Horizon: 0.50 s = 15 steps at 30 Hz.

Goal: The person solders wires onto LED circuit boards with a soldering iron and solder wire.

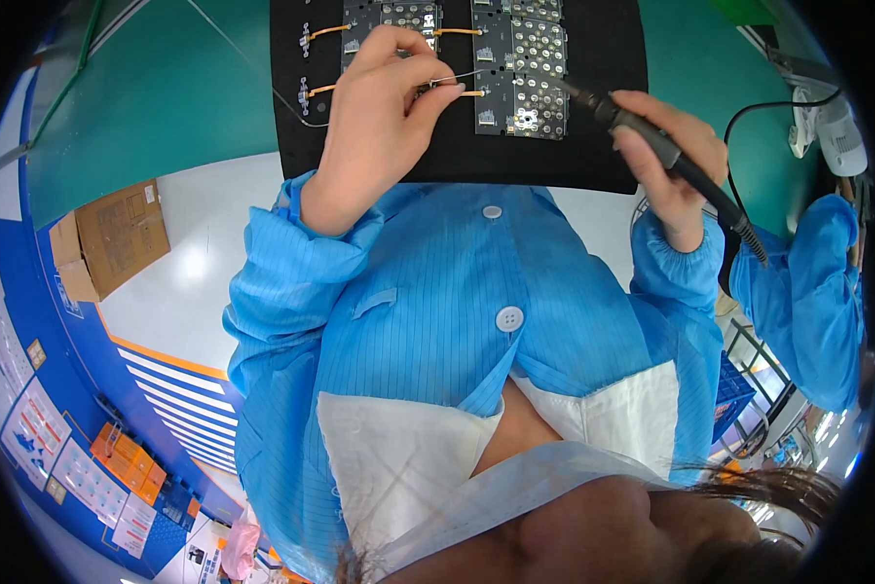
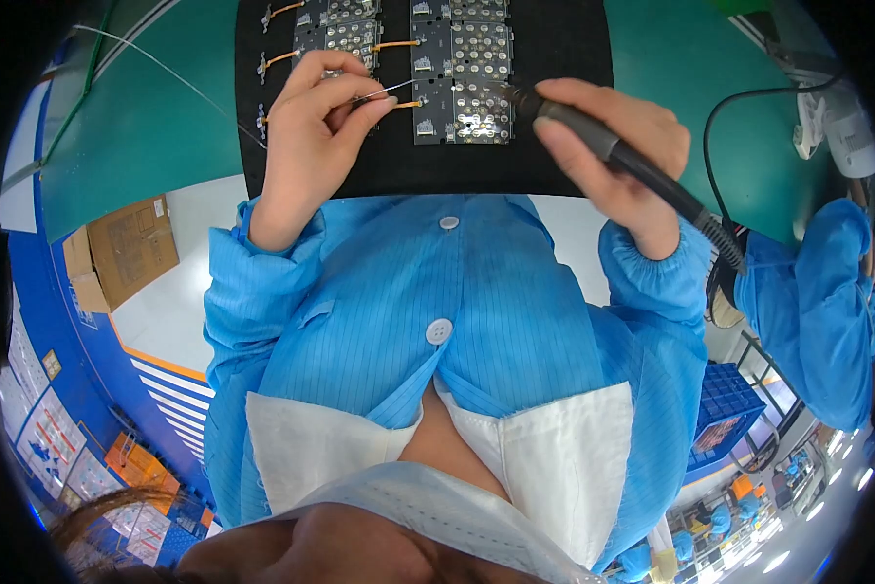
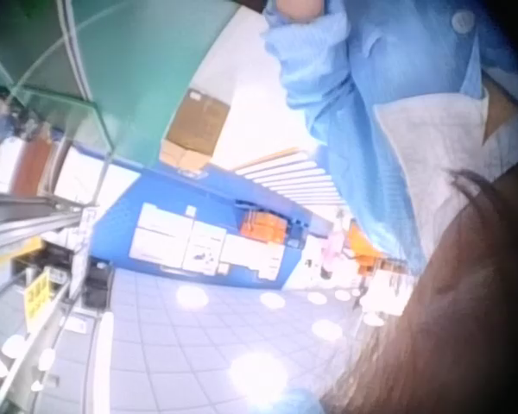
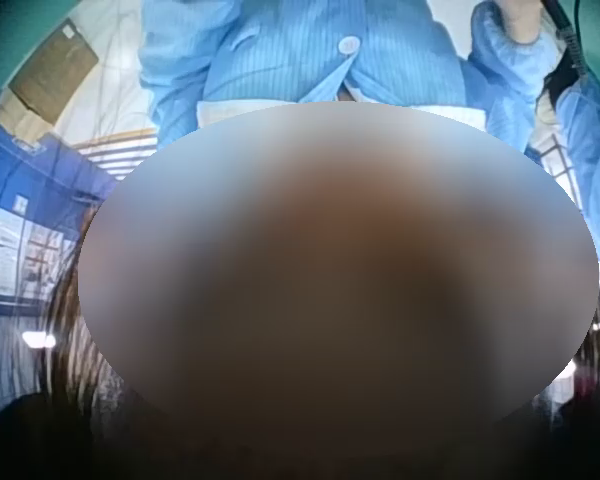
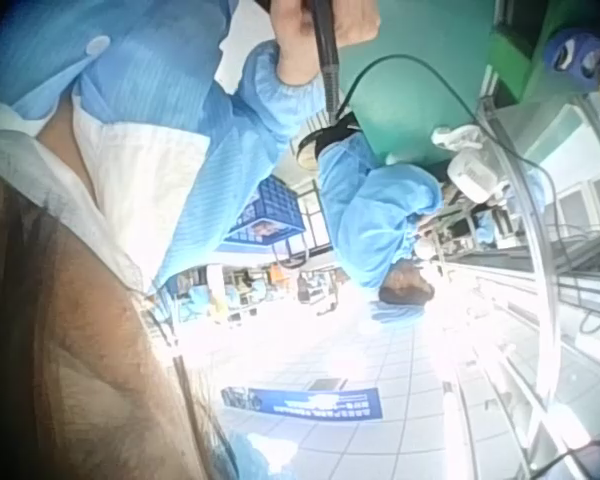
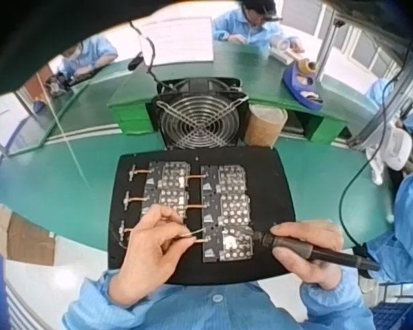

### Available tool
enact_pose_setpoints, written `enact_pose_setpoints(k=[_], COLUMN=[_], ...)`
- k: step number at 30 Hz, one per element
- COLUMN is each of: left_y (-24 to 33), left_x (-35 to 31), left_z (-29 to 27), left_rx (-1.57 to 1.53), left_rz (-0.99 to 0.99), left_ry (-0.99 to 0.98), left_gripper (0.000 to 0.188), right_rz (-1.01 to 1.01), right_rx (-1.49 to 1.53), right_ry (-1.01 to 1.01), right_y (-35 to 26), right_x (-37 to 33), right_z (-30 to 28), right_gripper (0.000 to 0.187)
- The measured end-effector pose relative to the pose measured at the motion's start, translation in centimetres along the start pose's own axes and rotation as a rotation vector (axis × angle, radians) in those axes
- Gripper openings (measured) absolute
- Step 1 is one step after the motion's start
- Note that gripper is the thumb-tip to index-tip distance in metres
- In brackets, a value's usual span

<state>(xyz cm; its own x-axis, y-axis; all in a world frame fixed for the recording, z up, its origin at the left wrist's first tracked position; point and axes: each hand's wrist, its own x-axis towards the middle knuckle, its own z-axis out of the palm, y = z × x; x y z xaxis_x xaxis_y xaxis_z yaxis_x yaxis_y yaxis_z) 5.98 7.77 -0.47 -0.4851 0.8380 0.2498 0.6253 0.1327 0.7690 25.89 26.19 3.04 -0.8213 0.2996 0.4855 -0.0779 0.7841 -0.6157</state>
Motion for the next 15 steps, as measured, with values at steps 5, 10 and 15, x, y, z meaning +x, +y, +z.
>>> enact_pose_setpoints(k=[5,10,15], left_y=[-0.5,-2.5,-3.7], left_x=[-1.1,-3.4,-6.1], left_z=[-2.1,-5.2,-6.9], left_rx=[0.021,0.271,0.514], left_rz=[-0.085,-0.156,-0.304], left_ry=[0.2,0.356,0.321], left_gripper=[0.009,0.012,0.024], right_rz=[0.142,0.027,0.113], right_rx=[0.018,0.036,-0.157], right_ry=[0.233,0.405,0.269], right_y=[1.9,5.6,8.3], right_x=[0.9,4.3,6.7], right_z=[-1.8,-2.4,-1.3], right_gripper=[0.021,0.03,0.031])
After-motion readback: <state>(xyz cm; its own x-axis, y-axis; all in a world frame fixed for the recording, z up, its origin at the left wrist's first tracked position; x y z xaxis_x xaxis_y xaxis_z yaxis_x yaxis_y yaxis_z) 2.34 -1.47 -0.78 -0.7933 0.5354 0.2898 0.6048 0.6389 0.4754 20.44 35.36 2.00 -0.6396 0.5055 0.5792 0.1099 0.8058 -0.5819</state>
